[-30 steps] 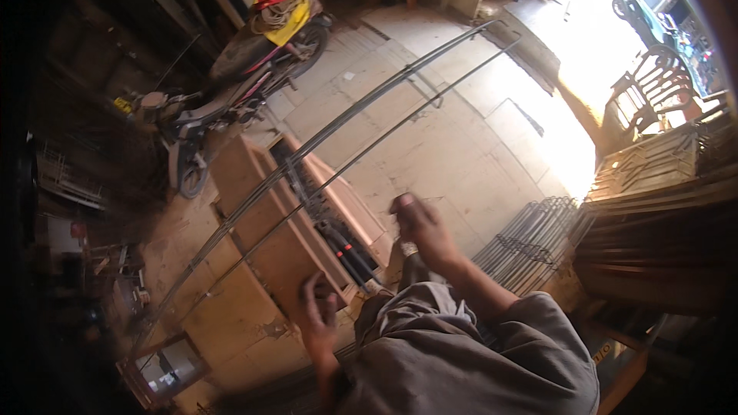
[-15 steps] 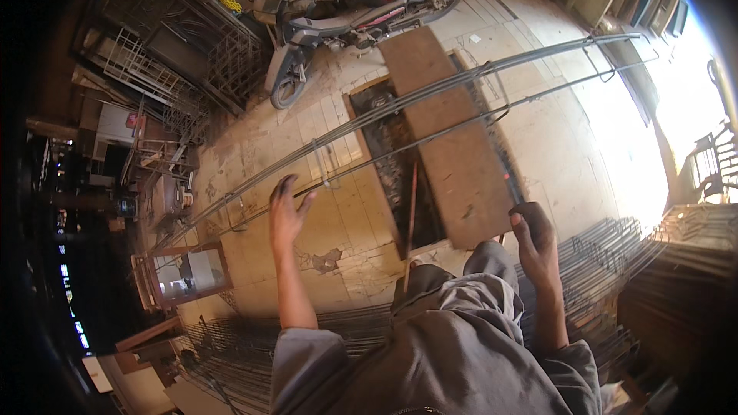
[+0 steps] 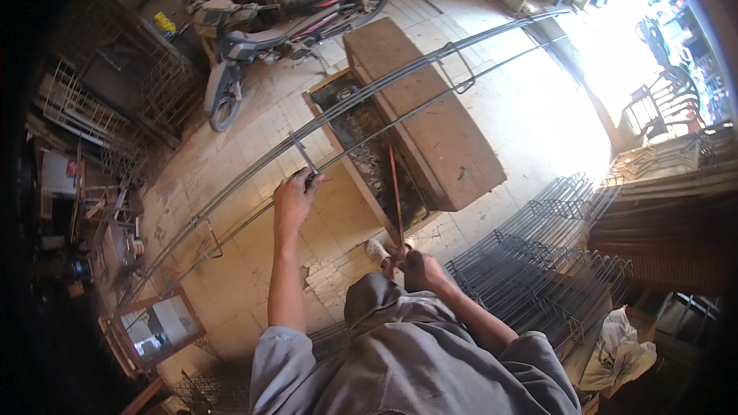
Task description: The person assembles a metal frame by twisting wire around the intersections of metal rods with pliers. They move the frame along a wooden support, handling wire and securing several joints before tightening them with the tool.
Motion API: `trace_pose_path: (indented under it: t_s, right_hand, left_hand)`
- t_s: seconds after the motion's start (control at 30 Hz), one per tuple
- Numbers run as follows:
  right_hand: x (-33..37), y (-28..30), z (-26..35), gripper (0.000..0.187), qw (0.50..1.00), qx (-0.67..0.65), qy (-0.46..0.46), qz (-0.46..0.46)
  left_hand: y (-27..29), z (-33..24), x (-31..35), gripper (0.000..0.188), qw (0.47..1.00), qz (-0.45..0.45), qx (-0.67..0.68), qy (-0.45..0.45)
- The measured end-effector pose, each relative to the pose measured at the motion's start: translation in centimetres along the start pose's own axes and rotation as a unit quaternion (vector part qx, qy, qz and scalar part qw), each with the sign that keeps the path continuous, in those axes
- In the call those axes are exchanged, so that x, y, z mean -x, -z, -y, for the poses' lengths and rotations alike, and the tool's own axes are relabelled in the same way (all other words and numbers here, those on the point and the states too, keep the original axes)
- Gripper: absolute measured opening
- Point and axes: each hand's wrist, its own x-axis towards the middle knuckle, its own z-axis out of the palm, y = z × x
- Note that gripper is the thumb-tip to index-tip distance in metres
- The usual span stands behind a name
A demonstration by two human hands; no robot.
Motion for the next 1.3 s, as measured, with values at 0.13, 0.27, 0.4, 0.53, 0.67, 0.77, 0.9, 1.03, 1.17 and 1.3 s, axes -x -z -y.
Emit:
trace_pose_path:
  t_s: [0.13, 0.27, 0.4, 0.53, 0.67, 0.77, 0.9, 1.03, 1.17, 1.3]
  right_hand:
    - [-3.1, -4.1, -3.4, 0.035, 0.986, -0.16, 0.022, -0.034]
    - [-1.9, -2.4, -1.3, 0.027, 0.985, -0.073, 0.052, -0.146]
    - [-3.8, -0.5, -2.7, 0.025, 0.955, 0.141, 0.102, -0.239]
    - [-5.4, -1.1, -3.9, 0.033, 0.952, 0.133, 0.125, -0.246]
    - [-4.3, -0.1, -3.8, 0.047, 0.939, 0.173, 0.158, -0.252]
    - [-1.0, 2.4, 0.3, 0.039, 0.932, 0.114, 0.174, -0.297]
    - [4.2, 12.4, 9.0, 0.013, 0.949, -0.051, 0.308, -0.051]
    - [-3.1, 23.7, 14.1, 0.017, 0.827, 0.101, 0.284, -0.475]
    - [-14.3, 32.4, 16.3, 0.021, 0.836, 0.229, 0.124, -0.483]
    - [-19.4, 33.9, 15.2, 0.03, 0.844, 0.26, 0.136, -0.449]
  left_hand:
    - [0.0, 1.0, -0.1, 0.036, 1.0, 0.013, -0.021, -0.007]
    - [-0.3, 1.8, -0.1, 0.036, 0.999, 0.023, -0.034, -0.003]
    - [-0.7, 1.7, 0.0, 0.036, 1.0, 0.0, -0.008, -0.022]
    - [-0.5, 0.8, 0.2, 0.035, 1.0, -0.004, 0.01, -0.012]
    - [0.0, -0.1, 0.3, 0.035, 1.0, -0.01, 0.002, -0.002]
    - [-0.1, 0.4, 0.6, 0.036, 1.0, -0.019, 0.002, -0.001]
    - [0.3, 0.5, 0.6, 0.032, 1.0, 0.0, -0.003, 0.019]
    - [0.4, 0.8, 0.4, 0.026, 1.0, 0.016, 0.006, 0.016]
    - [0.7, 0.3, 0.1, 0.022, 1.0, 0.01, 0.01, -0.014]
    - [0.8, 0.6, 0.0, 0.023, 0.999, 0.048, 0.016, 0.0]
